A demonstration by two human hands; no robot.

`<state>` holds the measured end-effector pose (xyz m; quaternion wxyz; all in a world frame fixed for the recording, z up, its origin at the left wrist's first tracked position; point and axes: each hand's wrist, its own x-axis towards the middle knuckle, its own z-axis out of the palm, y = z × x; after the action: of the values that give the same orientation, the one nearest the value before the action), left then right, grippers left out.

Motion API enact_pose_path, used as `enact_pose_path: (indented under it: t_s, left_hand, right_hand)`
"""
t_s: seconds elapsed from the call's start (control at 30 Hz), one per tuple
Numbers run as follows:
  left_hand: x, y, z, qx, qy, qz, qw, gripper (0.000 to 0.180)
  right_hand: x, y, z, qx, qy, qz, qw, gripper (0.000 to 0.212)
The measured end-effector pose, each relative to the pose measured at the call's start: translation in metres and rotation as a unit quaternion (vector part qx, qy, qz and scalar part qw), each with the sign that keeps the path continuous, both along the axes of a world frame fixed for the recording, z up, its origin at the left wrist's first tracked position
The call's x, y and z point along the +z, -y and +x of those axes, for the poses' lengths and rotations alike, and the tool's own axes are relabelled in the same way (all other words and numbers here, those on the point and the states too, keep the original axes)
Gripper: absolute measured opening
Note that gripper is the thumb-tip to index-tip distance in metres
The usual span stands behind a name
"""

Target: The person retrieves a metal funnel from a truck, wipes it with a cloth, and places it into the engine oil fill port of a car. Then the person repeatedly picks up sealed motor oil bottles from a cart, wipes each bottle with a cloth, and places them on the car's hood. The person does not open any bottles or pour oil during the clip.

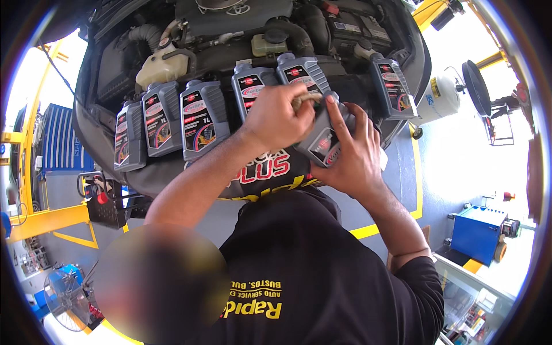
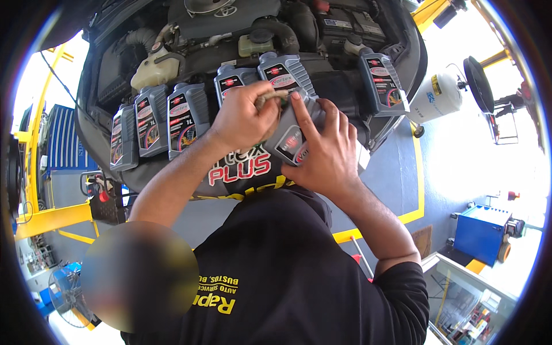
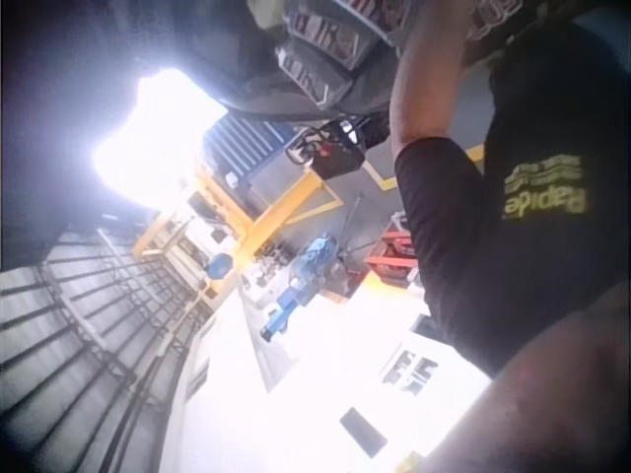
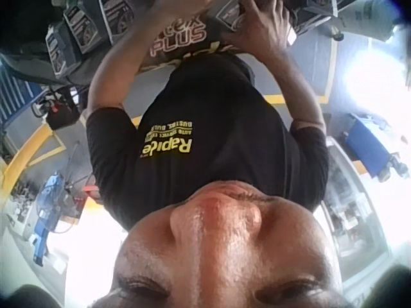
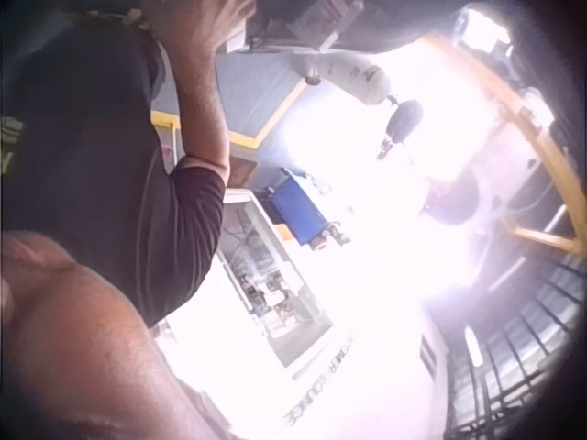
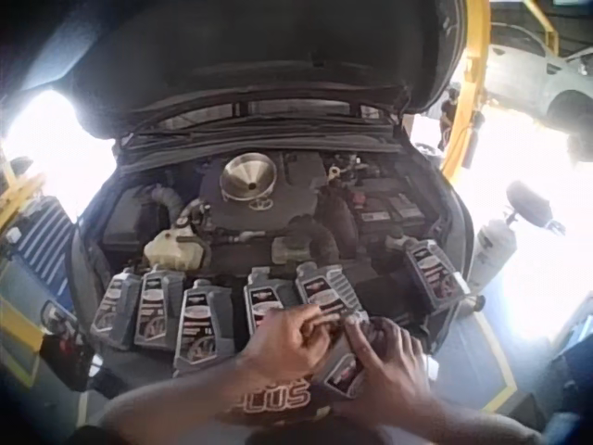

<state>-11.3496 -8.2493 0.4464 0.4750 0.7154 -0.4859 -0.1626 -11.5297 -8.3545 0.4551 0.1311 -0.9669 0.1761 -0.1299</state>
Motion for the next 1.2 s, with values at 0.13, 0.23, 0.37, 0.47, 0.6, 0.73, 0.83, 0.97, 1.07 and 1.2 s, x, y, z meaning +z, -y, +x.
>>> enact_pose_path:
  t_s: [0.13, 0.23, 0.37, 0.47, 0.6, 0.73, 0.83, 0.97, 1.07, 1.2]
  left_hand:
    - [0.011, -0.009, -0.009, 0.052, -0.064, 0.027, 0.996, 0.022]
    - [0.031, -0.032, -0.043, -0.081, 0.258, -0.242, 0.932, 0.019]
    - [0.047, -0.04, -0.048, -0.262, 0.412, -0.374, 0.788, 0.023]
    - [0.028, -0.028, -0.017, -0.193, 0.296, -0.301, 0.886, 0.012]
    - [0.008, -0.005, 0.01, -0.033, 0.0, 0.037, 0.999, 0.014]
    - [-0.005, 0.018, 0.022, 0.052, -0.091, 0.128, 0.986, 0.026]
    - [0.024, -0.001, -0.004, -0.014, 0.002, 0.073, 0.997, 0.029]
    - [0.044, -0.002, -0.022, -0.17, 0.255, -0.25, 0.919, 0.03]
    - [0.033, -0.006, -0.012, -0.271, 0.305, -0.269, 0.872, 0.03]
    - [0.021, 0.004, -0.006, -0.157, 0.169, -0.138, 0.963, 0.017]
  right_hand:
    - [0.004, 0.007, -0.01, 0.034, 0.008, 0.048, 0.998, 0.121]
    - [-0.012, 0.06, -0.013, 0.374, -0.019, 0.474, 0.797, 0.123]
    - [-0.033, 0.045, -0.017, 0.515, -0.096, 0.635, 0.567, 0.125]
    - [-0.012, 0.052, -0.013, 0.261, -0.185, 0.713, 0.624, 0.122]
    - [0.007, 0.007, -0.001, 0.035, 0.001, -0.016, 0.999, 0.12]
    - [-0.004, 0.01, 0.013, 0.012, 0.013, -0.09, 0.996, 0.123]
    - [0.01, 0.034, -0.007, 0.039, -0.015, 0.216, 0.976, 0.123]
    - [-0.005, 0.061, -0.03, 0.232, -0.006, 0.572, 0.787, 0.124]
    - [-0.006, 0.063, -0.024, 0.331, 0.002, 0.567, 0.755, 0.126]
    - [0.014, 0.032, -0.029, 0.109, 0.028, 0.259, 0.959, 0.124]
